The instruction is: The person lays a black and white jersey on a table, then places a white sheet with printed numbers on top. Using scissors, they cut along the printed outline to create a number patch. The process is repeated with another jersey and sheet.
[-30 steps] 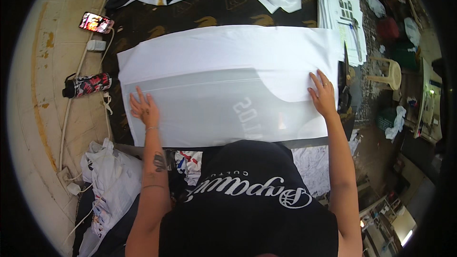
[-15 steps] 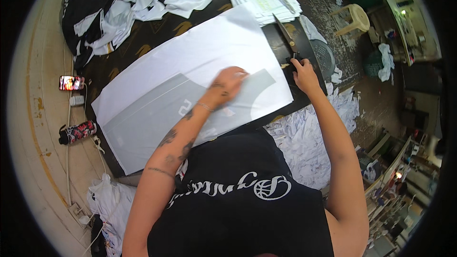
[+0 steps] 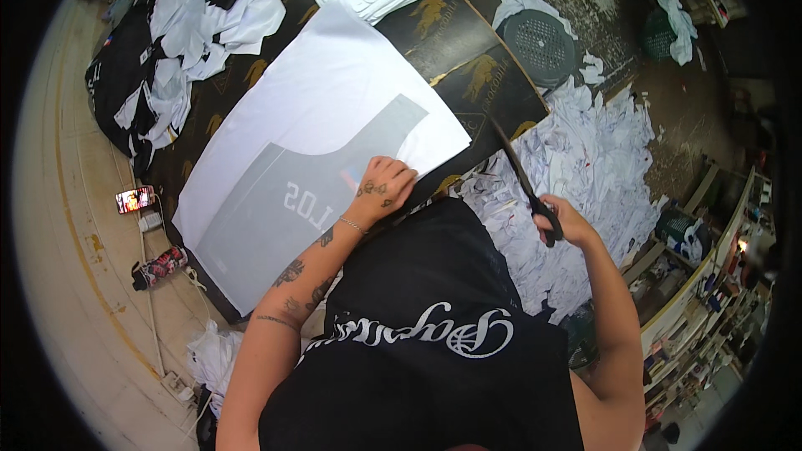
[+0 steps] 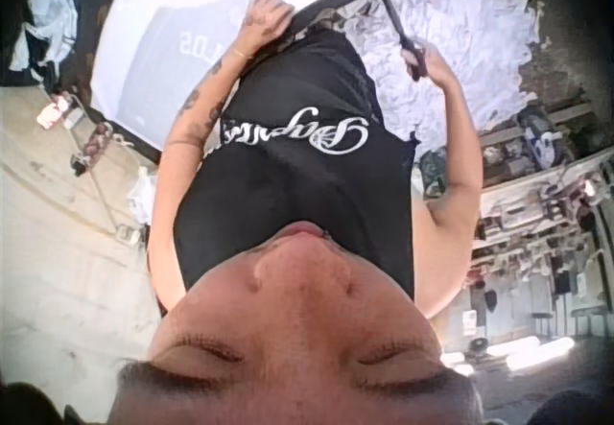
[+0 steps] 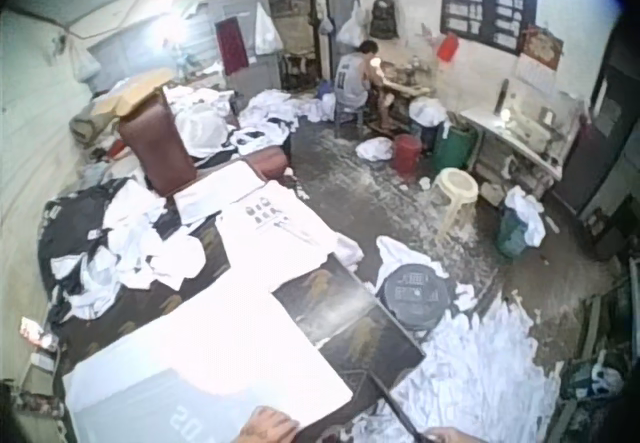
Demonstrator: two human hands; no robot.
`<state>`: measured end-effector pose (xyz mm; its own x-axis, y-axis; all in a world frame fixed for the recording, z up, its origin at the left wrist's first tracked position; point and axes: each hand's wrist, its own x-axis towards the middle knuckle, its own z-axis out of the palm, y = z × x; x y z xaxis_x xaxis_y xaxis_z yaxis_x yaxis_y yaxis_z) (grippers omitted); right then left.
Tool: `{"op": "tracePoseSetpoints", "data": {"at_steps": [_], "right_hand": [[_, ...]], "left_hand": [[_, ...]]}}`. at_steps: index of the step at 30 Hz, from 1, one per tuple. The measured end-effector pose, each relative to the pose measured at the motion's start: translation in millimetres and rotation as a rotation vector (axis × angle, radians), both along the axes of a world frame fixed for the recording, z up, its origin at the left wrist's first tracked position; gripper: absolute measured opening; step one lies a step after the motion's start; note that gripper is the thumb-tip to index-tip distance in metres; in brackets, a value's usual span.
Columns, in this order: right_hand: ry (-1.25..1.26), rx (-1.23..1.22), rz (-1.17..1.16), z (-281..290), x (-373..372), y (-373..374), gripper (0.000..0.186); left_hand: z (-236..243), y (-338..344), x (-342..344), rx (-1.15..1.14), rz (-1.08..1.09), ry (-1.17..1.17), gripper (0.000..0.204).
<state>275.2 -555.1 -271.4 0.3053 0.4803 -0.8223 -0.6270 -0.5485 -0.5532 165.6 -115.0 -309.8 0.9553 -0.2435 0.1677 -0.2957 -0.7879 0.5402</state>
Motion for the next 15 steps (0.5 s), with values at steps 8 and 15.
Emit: {"op": "tracePoseSetpoints", "data": {"at_steps": [8,15], "right_hand": [[-0.015,0.231,0.303,-26.2,-9.5,13.3,0.069],[-0.308,0.059,0.239,-34.7,-24.6,98.0,0.089]], "left_hand": [[2.0,-1.8,6.4,-0.118,-0.032,0.119,0.028],[5.0,10.7,13.0,-0.084,-0.132,0.051,0.042]]}}
